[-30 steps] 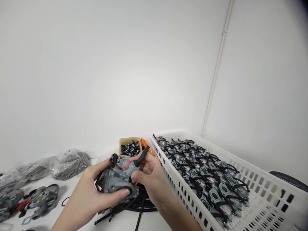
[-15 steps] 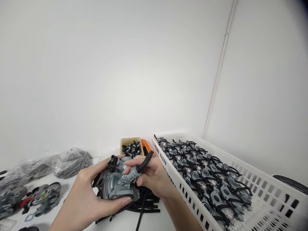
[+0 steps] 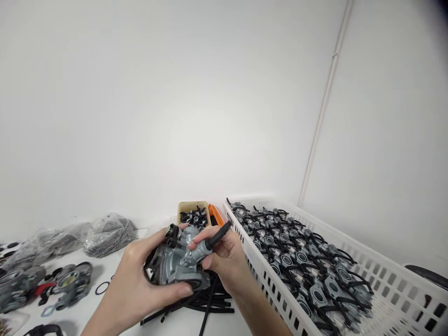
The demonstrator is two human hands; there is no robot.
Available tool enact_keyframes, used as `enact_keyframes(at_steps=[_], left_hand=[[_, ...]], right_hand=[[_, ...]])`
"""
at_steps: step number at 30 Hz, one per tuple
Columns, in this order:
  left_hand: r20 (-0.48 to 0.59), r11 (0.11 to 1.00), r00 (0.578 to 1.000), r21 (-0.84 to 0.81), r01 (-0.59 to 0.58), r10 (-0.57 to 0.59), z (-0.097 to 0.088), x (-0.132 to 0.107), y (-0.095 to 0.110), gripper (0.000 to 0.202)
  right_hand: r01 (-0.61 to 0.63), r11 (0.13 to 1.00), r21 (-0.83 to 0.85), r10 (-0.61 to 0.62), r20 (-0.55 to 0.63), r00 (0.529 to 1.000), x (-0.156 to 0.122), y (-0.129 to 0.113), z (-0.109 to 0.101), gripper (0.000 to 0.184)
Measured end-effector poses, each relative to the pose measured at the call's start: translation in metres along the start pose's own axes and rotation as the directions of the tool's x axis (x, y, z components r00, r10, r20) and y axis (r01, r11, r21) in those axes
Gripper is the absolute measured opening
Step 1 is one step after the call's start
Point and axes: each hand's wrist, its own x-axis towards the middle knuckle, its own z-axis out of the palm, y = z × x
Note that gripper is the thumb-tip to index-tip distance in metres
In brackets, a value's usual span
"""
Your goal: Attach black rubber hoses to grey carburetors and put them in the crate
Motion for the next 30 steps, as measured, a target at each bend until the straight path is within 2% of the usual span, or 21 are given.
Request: enact_keyframes(at_steps=[2,6,10,14,22,27,30], left_hand=[[0.038,0.995,0.998,-0.088,0.043,-0.040,-0.002,0.001,-0.003,0.066],[0.120,0.992,0.985,-0.013,0.129,-0.126,-0.007,0.004,-0.003,0.039],[0.212,0.996,0.976,0.077,0.042,-0.057,-0.015,0.003,-0.009,0.040],[0.230,0.986,0.972,0.164,0.005,-0.043,-0.021,-0.002,-0.021,0.040],[0.333,0.980,0.943,0.192,-0.052,-0.015,-0.030,0.002,-0.024,0.049],[0.365,0.985,0.930,0.166,-0.038,-0.025,-0.032,0.004,-0.031,0.049],[0.401,0.989,0.913,0.149,0.019,-0.078,-0.032,0.002,-0.035,0.052]], right_hand=[[-0.015,1.000,-0.025,0.015,0.010,1.000,-0.001,0.001,0.002,0.036],[-0.021,0.999,-0.028,0.021,0.003,1.000,0.000,0.006,-0.001,0.040],[-0.001,1.000,0.002,0.001,0.002,1.000,0.002,0.007,-0.009,0.039],[-0.020,1.000,0.023,0.019,0.040,0.999,0.002,0.003,-0.013,0.038],[-0.018,1.000,-0.016,0.018,0.027,0.999,0.004,0.005,-0.013,0.040],[-0.031,1.000,0.004,0.031,0.036,0.999,0.005,0.006,-0.014,0.039],[-0.025,1.000,-0.001,0.025,0.040,0.999,0.005,0.006,-0.015,0.040]])
